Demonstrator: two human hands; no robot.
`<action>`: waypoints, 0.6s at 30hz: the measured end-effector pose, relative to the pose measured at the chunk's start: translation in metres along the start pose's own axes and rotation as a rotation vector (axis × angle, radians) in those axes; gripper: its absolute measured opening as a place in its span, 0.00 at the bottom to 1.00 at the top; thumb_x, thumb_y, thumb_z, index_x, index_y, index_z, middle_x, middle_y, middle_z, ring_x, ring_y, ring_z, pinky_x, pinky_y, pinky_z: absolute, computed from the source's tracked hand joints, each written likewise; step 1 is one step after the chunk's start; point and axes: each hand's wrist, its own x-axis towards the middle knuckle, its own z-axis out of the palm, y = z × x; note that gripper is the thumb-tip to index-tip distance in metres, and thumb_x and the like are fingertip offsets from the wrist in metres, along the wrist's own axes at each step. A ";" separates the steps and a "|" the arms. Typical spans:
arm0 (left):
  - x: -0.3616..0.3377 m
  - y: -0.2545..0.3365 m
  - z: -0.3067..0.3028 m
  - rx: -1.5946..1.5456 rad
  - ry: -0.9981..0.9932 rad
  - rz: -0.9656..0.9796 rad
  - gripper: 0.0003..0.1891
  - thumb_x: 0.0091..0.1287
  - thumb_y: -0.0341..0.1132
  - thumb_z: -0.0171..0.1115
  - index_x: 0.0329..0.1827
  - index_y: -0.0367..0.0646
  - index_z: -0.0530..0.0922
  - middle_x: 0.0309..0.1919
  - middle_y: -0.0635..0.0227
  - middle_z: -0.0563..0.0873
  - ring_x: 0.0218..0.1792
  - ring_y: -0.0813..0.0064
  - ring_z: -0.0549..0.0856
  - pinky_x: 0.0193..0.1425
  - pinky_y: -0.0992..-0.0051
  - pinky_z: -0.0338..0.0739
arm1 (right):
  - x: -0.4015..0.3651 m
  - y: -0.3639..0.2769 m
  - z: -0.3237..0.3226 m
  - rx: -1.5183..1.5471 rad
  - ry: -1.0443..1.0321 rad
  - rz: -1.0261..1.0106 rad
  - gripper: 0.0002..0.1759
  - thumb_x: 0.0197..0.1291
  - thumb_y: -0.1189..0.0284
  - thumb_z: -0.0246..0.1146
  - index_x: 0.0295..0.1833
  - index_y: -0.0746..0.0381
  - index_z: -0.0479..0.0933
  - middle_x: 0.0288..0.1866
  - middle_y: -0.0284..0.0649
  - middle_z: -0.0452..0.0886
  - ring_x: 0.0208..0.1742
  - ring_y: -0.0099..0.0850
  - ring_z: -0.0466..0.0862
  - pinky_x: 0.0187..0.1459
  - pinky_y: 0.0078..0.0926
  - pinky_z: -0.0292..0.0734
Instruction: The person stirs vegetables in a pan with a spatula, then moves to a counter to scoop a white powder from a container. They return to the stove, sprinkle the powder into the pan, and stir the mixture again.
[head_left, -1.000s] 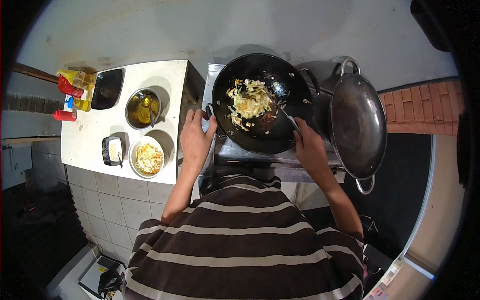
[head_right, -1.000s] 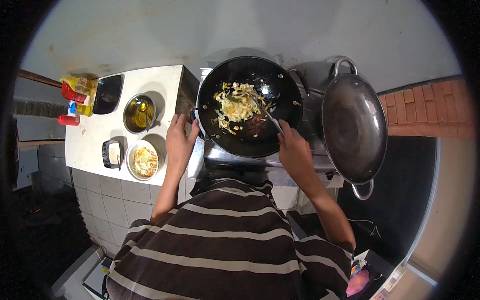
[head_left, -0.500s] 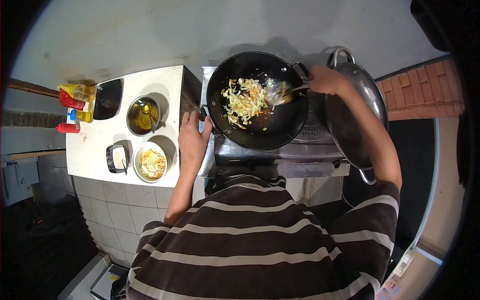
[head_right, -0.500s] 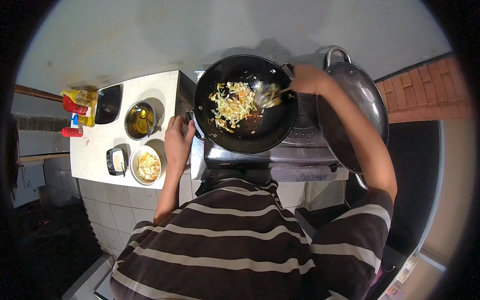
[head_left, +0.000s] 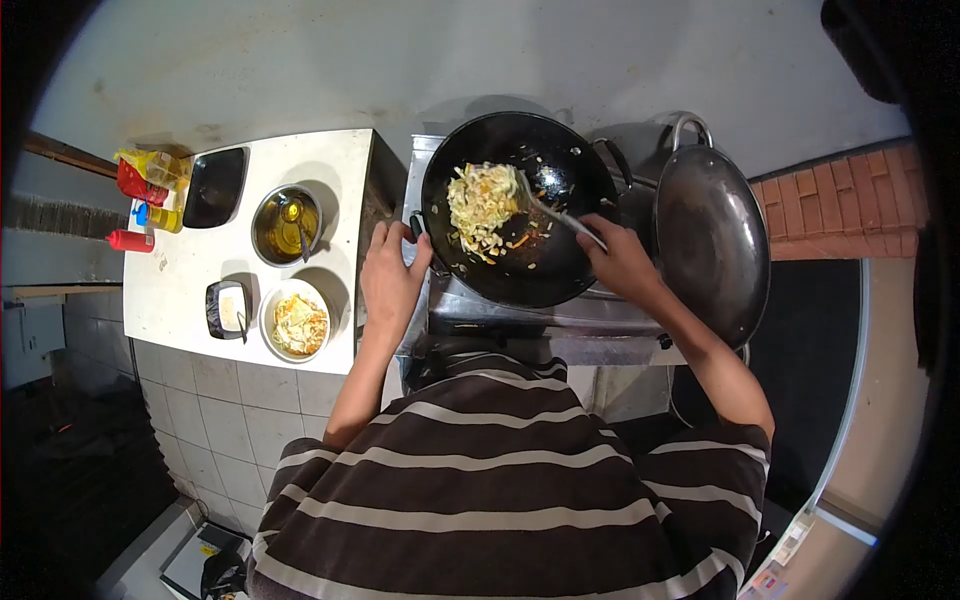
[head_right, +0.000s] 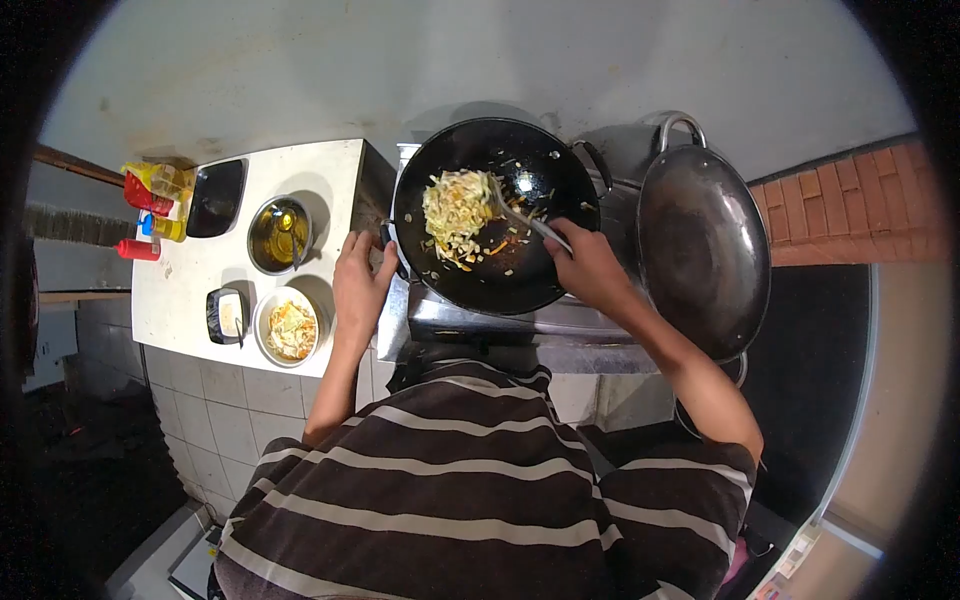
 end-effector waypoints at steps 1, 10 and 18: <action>0.000 -0.002 0.000 0.000 -0.005 0.004 0.14 0.72 0.43 0.65 0.39 0.38 0.78 0.39 0.52 0.80 0.37 0.45 0.84 0.40 0.53 0.77 | 0.002 -0.015 -0.007 0.001 0.003 0.006 0.16 0.72 0.71 0.61 0.62 0.63 0.75 0.29 0.44 0.80 0.27 0.42 0.86 0.24 0.38 0.75; -0.001 0.001 -0.002 -0.001 0.010 0.017 0.15 0.71 0.38 0.66 0.41 0.31 0.80 0.37 0.50 0.81 0.36 0.47 0.81 0.42 0.56 0.74 | 0.079 -0.058 -0.096 -0.673 -0.142 -0.113 0.22 0.61 0.74 0.65 0.63 0.58 0.79 0.38 0.54 0.85 0.39 0.55 0.87 0.41 0.51 0.84; -0.001 -0.001 0.002 0.027 0.028 0.033 0.14 0.72 0.42 0.65 0.40 0.38 0.78 0.38 0.52 0.80 0.38 0.44 0.84 0.41 0.52 0.78 | 0.154 -0.008 -0.064 -0.526 -0.433 -0.095 0.14 0.54 0.79 0.63 0.47 0.66 0.85 0.38 0.56 0.87 0.46 0.57 0.87 0.49 0.51 0.82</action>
